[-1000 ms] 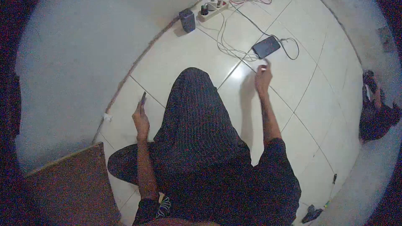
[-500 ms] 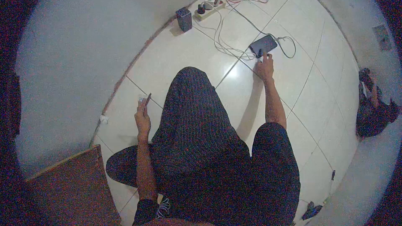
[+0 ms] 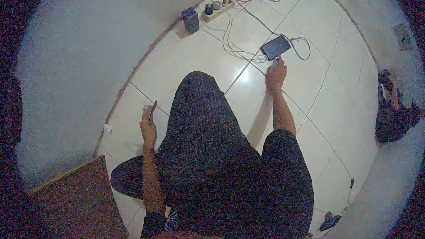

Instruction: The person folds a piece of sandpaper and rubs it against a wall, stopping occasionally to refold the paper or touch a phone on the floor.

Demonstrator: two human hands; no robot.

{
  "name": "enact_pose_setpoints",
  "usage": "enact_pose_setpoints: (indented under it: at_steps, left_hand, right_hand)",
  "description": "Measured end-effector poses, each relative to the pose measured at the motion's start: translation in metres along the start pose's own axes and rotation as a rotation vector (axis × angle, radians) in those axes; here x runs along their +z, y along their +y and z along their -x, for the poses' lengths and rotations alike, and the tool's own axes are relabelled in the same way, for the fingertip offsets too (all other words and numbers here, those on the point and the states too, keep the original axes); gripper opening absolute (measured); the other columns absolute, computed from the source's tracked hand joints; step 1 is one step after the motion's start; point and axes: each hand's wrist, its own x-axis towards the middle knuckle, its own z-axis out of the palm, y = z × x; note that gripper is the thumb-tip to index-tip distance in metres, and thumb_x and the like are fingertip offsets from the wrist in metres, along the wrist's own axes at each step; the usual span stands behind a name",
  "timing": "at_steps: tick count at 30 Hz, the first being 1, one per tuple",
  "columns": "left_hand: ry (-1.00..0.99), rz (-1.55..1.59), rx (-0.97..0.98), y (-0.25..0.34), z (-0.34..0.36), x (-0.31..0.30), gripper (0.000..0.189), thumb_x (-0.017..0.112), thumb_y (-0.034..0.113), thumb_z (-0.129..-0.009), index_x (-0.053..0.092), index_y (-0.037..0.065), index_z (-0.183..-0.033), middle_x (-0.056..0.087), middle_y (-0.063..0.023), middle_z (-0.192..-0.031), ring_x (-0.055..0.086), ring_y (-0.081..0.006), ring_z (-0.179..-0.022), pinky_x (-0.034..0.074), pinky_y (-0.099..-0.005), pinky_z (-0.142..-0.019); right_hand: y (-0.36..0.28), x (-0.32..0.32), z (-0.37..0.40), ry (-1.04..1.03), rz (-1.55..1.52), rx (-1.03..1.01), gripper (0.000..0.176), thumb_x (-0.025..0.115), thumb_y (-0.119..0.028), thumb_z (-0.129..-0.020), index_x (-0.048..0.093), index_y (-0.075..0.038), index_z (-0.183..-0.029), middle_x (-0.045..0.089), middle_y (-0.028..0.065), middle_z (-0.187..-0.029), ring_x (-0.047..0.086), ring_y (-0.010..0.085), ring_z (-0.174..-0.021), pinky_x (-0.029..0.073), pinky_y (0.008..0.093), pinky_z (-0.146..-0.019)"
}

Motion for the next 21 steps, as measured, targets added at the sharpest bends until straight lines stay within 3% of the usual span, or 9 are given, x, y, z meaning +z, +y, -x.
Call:
enact_pose_setpoints:
  at_steps: [4,6,16,18,21]
  left_hand:
    - [-0.009,0.037,0.006,-0.002,0.001,0.001,0.036,0.039,0.010,-0.098,0.049,0.005,-0.132,0.047,-0.0145,-0.137,0.037,-0.0390,-0.130,0.030,-0.0492,-0.109]
    - [0.037,-0.017,0.173,-0.008,-0.001,0.003,0.035,0.038,0.010,-0.098,0.050,0.005,-0.130,0.049,-0.0148,-0.136,0.037,-0.0385,-0.131,0.030,-0.0491,-0.109]
    - [0.017,-0.011,0.083,-0.003,-0.002,0.002,0.034,0.038,0.011,-0.099,0.052,0.005,-0.129,0.049,-0.0116,-0.137,0.033,-0.0332,-0.135,0.026,-0.0471,-0.111]
    - [0.026,-0.020,0.127,-0.003,-0.003,0.002,0.035,0.041,0.016,-0.099,0.049,0.009,-0.133,0.045,-0.0238,-0.136,0.038,-0.0388,-0.130,0.027,-0.0474,-0.110]
    - [0.005,-0.014,0.087,0.001,-0.002,0.001,0.035,0.040,0.015,-0.099,0.049,0.009,-0.133,0.046,-0.0201,-0.137,0.035,-0.0382,-0.132,0.025,-0.0472,-0.112]
  right_hand:
    - [-0.001,0.001,0.001,0.009,0.008,-0.009,0.061,0.053,-0.010,-0.079,0.037,-0.002,-0.137,0.051,0.0178,-0.120,0.050,0.0339,-0.103,0.039,0.0454,-0.089]
    - [-0.003,0.000,0.000,0.009,0.004,0.000,0.060,0.053,-0.010,-0.080,0.037,-0.002,-0.137,0.051,0.0181,-0.121,0.050,0.0340,-0.104,0.039,0.0453,-0.089]
    - [0.005,0.009,-0.004,-0.019,0.154,0.017,0.061,0.055,-0.016,-0.083,0.036,-0.010,-0.140,0.049,0.0177,-0.125,0.052,0.0332,-0.103,0.042,0.0465,-0.087]
    - [0.001,0.008,-0.005,-0.011,0.146,0.019,0.061,0.055,-0.017,-0.083,0.036,-0.011,-0.141,0.049,0.0175,-0.125,0.052,0.0330,-0.103,0.042,0.0461,-0.087]
    - [0.003,0.008,-0.005,-0.005,0.146,0.006,0.060,0.054,-0.018,-0.085,0.035,-0.013,-0.142,0.049,0.0176,-0.125,0.052,0.0326,-0.103,0.042,0.0455,-0.087]
